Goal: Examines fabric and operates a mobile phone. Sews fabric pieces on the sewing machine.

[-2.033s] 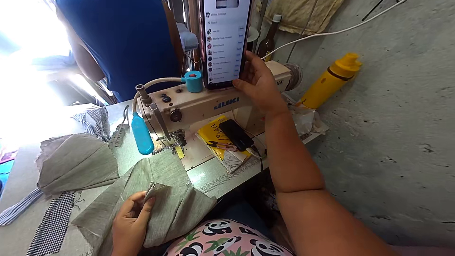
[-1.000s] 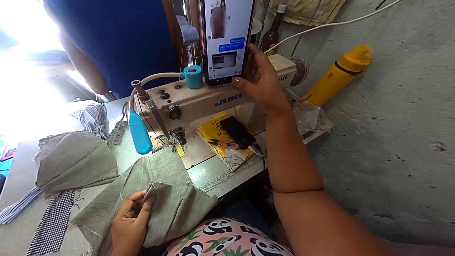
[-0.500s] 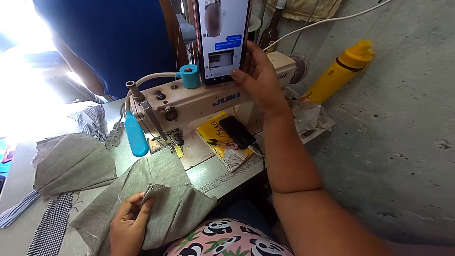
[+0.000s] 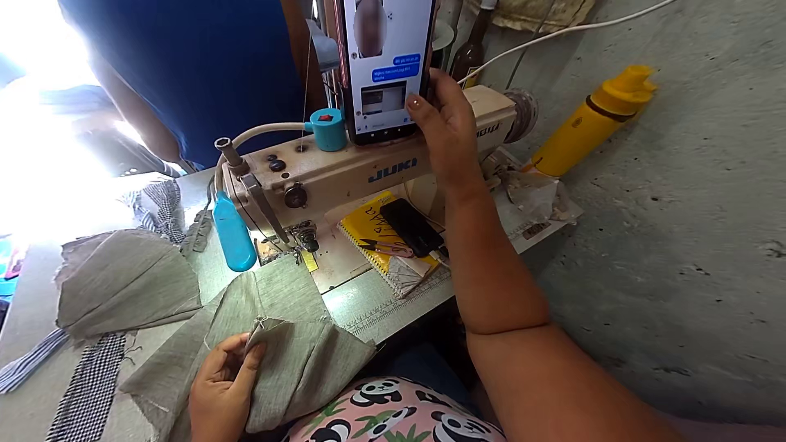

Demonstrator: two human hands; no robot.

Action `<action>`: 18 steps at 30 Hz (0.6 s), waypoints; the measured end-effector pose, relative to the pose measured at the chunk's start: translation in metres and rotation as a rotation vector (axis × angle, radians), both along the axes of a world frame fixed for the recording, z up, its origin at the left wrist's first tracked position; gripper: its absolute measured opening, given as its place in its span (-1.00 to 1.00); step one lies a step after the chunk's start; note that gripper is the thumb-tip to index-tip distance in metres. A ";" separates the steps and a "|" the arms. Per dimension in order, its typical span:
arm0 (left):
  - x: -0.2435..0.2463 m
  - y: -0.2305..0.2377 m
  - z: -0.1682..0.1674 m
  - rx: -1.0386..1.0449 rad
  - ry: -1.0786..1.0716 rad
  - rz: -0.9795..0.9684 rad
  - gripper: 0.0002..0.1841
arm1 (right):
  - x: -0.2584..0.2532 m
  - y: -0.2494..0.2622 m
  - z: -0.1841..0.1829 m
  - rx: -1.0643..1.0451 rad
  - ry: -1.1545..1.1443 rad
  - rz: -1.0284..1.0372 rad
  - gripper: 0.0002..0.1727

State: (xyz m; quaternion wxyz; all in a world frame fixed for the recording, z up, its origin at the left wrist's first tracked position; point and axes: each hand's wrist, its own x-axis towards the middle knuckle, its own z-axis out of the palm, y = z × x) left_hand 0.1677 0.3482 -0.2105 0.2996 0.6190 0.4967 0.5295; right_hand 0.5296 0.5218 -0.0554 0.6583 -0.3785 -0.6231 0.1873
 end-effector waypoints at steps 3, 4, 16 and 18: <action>0.000 0.000 0.000 -0.009 -0.003 0.001 -0.78 | 0.000 0.000 -0.001 0.007 -0.003 -0.001 -0.56; 0.000 0.000 0.000 -0.007 -0.007 0.001 -0.78 | 0.001 0.000 -0.001 0.007 -0.003 0.003 -0.56; 0.001 -0.001 0.002 -0.008 0.001 0.004 -0.78 | 0.008 -0.003 0.000 -0.029 -0.017 0.096 -0.47; 0.001 -0.001 0.002 -0.007 0.002 0.003 -0.79 | 0.007 -0.003 -0.001 -0.034 -0.021 0.089 -0.47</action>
